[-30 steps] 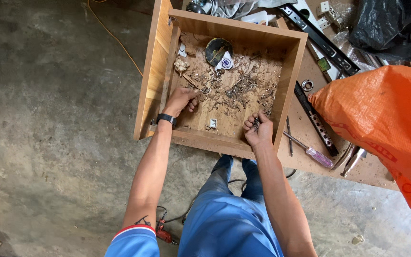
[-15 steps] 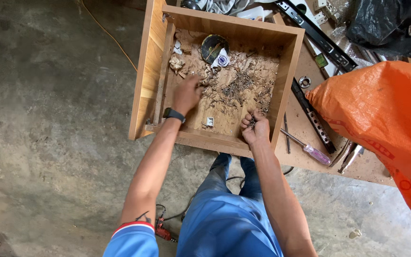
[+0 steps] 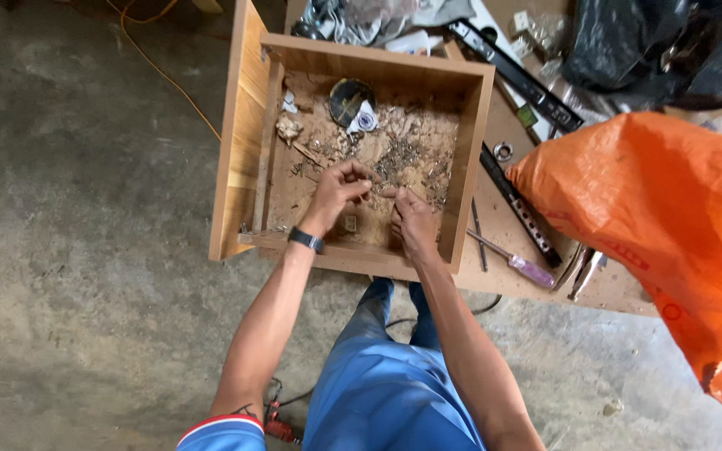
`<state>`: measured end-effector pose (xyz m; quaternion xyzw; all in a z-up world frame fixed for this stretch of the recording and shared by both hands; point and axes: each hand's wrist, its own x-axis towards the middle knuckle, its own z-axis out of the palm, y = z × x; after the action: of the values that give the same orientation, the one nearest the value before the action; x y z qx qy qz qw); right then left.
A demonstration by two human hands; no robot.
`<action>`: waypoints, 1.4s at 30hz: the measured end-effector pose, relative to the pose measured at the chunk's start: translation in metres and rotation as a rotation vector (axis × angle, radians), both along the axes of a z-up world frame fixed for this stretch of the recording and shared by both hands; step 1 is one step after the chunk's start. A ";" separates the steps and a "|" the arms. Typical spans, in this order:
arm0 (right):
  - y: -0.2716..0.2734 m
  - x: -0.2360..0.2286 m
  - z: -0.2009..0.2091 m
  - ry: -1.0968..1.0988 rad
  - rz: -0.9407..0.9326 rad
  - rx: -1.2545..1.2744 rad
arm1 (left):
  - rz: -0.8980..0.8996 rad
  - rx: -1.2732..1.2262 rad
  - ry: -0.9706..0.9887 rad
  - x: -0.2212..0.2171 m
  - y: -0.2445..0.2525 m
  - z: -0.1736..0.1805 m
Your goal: The person clears wood shavings and small metal hardware out of a wooden drawer by hand, picking up the pieces and placing them into a small orange bag or onto the nearby table.
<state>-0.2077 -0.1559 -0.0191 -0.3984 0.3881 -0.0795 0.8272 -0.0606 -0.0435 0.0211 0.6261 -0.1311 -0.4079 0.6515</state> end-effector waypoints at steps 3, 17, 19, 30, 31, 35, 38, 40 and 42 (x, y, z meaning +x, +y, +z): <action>-0.002 0.011 0.019 -0.092 0.101 -0.128 | 0.079 -0.144 0.146 -0.015 0.000 0.030; -0.007 0.016 0.124 -0.187 0.065 -0.758 | 0.235 0.001 -0.395 -0.041 -0.008 0.112; -0.003 0.014 0.143 -0.203 0.057 -0.716 | 0.243 -0.024 -0.516 -0.045 -0.010 0.119; -0.020 -0.002 0.115 -0.306 0.061 0.089 | 0.230 -0.075 -0.839 -0.075 -0.017 0.121; -0.022 -0.004 0.113 -0.295 0.093 0.039 | 0.213 -0.021 -0.744 -0.077 -0.016 0.125; -0.029 -0.015 0.117 -0.225 0.187 -0.334 | 0.216 0.052 -0.399 -0.089 -0.011 0.120; -0.032 -0.025 0.111 -0.246 0.280 -0.430 | 0.235 0.039 -0.225 -0.098 -0.011 0.103; -0.035 -0.026 0.100 -0.205 0.337 -0.323 | 0.239 0.053 -0.252 -0.104 -0.014 0.101; -0.035 -0.034 0.092 -0.152 0.370 -0.223 | 0.219 0.060 -0.272 -0.111 -0.015 0.098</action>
<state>-0.2413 -0.1905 0.0724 -0.5446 0.2337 0.0012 0.8055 -0.1721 -0.0582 0.1191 0.7052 -0.1368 -0.2501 0.6492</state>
